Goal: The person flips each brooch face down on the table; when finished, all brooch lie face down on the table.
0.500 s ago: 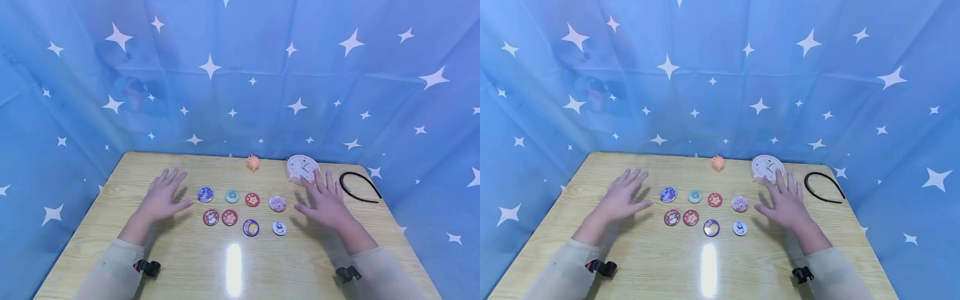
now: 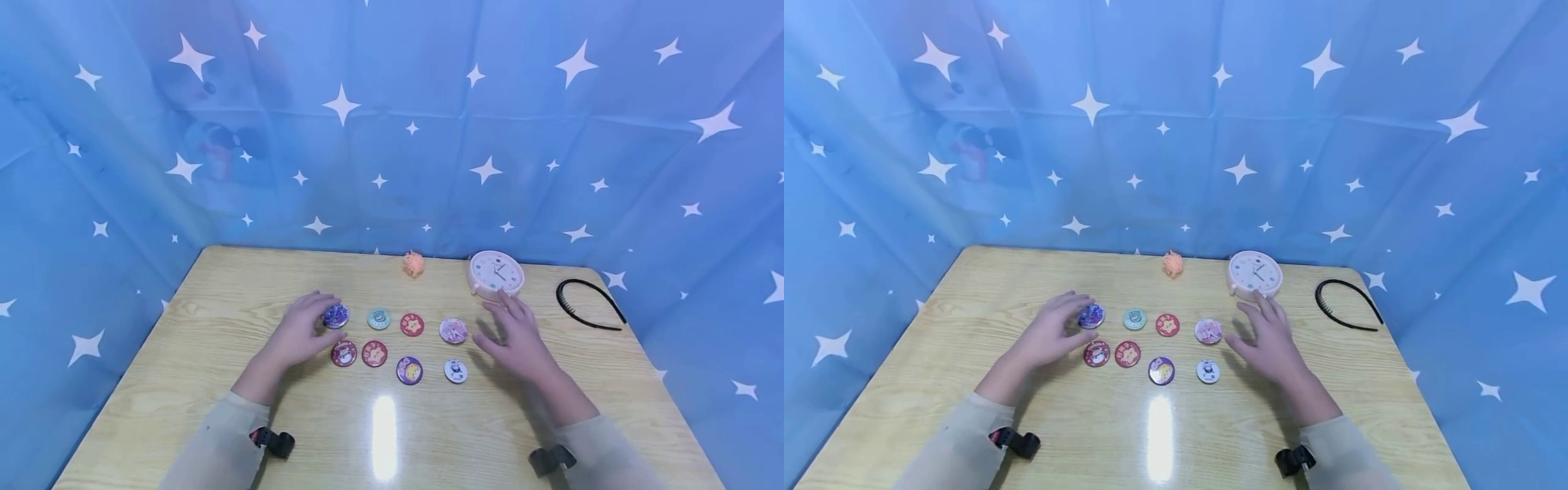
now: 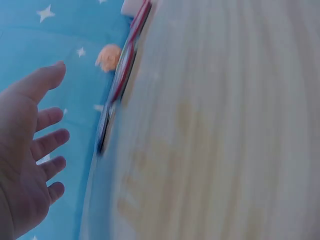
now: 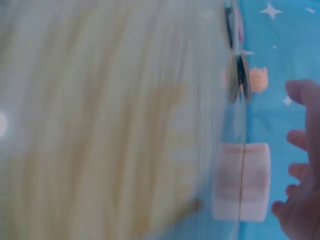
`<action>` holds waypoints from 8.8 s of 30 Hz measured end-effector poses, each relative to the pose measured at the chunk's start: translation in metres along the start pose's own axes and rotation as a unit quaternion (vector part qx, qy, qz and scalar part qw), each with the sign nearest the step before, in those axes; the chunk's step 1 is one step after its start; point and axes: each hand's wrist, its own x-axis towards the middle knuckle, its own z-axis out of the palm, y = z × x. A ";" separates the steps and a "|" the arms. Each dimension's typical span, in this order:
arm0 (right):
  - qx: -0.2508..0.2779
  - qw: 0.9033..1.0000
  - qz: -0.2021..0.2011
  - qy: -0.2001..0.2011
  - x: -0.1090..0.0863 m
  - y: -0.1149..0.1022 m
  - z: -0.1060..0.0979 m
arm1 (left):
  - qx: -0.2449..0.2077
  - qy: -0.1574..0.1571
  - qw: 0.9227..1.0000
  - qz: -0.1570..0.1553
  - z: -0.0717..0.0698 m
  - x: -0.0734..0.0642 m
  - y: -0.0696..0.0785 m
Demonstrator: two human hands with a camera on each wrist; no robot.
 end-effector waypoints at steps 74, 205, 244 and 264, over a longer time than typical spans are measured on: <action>0.024 0.991 0.099 0.081 0.000 -0.022 0.058 | 0.096 -0.059 0.990 -0.082 0.144 0.089 0.137; 0.066 0.988 0.089 0.107 0.002 -0.018 0.061 | -0.001 0.078 0.992 0.100 0.152 0.079 0.138; 0.042 0.993 0.058 0.097 -0.063 -0.046 0.055 | 0.055 0.031 0.988 0.144 0.151 0.029 0.138; 0.027 0.995 0.031 0.091 -0.064 -0.048 0.059 | 0.105 0.003 0.989 0.103 0.150 0.022 0.136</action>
